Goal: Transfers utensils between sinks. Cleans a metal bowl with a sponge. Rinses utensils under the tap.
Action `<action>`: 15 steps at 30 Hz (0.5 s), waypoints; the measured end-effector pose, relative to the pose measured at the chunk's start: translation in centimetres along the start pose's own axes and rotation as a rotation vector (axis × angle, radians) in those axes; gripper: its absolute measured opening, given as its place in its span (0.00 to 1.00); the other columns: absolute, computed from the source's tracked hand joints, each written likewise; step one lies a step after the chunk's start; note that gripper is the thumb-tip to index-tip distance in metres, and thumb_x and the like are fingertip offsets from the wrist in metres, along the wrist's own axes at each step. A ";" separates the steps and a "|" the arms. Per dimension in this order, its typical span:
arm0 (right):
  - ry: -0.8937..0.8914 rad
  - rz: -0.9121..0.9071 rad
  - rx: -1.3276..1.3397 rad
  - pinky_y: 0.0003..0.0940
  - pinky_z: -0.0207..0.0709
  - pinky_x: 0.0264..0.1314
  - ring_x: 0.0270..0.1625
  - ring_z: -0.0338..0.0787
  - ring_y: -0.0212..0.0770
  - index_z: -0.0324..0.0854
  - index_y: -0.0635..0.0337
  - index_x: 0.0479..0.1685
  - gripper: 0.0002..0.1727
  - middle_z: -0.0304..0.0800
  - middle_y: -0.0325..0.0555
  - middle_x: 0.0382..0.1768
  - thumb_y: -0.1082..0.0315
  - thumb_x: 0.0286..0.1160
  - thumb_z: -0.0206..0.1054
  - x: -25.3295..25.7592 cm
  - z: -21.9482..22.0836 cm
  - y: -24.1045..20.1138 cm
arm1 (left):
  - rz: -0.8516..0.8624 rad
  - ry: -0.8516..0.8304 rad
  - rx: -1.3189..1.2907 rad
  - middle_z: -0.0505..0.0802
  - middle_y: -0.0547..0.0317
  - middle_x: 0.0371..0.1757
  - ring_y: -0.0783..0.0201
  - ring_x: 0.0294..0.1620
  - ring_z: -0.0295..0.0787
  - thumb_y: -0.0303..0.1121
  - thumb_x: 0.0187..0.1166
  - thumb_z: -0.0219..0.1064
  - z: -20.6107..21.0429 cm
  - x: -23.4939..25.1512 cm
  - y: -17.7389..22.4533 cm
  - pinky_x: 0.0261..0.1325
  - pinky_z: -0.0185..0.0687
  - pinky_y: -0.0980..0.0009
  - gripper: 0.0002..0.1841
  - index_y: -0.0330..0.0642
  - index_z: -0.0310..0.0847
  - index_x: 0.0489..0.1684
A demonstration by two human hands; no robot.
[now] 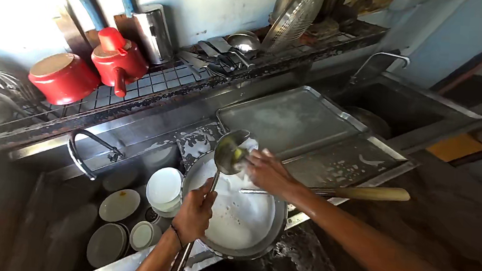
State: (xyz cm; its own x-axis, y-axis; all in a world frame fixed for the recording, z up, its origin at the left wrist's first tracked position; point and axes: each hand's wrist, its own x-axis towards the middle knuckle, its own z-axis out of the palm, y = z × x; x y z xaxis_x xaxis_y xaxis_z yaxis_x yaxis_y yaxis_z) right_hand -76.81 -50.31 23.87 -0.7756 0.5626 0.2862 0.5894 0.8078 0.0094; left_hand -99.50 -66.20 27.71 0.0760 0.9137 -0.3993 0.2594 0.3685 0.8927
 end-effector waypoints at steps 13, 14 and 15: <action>0.471 0.118 -0.006 0.55 0.79 0.43 0.47 0.90 0.57 0.91 0.57 0.54 0.15 0.93 0.53 0.46 0.68 0.73 0.64 3.4 1.7 -3.7 | 0.015 0.050 0.135 0.83 0.56 0.27 0.63 0.16 0.75 0.41 0.94 0.50 0.9 -2.8 -1.4 0.23 0.79 0.63 0.29 0.44 0.57 0.93; 0.489 0.108 0.155 0.57 0.81 0.47 0.49 0.91 0.56 0.92 0.56 0.54 0.16 0.94 0.51 0.47 0.65 0.72 0.64 3.7 2.0 -5.0 | 0.023 0.047 0.151 0.84 0.56 0.28 0.62 0.17 0.75 0.41 0.94 0.50 1.0 -3.1 -1.3 0.25 0.79 0.63 0.29 0.43 0.57 0.93; 0.410 0.092 0.334 0.59 0.82 0.53 0.52 0.93 0.54 0.92 0.56 0.56 0.18 0.96 0.49 0.50 0.64 0.70 0.66 3.6 2.1 -6.3 | 0.023 0.061 0.146 0.84 0.56 0.28 0.63 0.17 0.76 0.41 0.94 0.49 0.8 -3.4 -1.2 0.24 0.79 0.64 0.28 0.42 0.58 0.92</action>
State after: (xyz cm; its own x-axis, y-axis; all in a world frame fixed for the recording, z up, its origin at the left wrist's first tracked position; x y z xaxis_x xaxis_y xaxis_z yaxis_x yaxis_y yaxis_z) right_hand -83.80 -52.96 22.87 -0.5326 0.5730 0.6229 0.4950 0.8079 -0.3200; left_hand -99.28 -69.87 27.77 0.0264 0.9320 -0.3614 0.3955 0.3223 0.8600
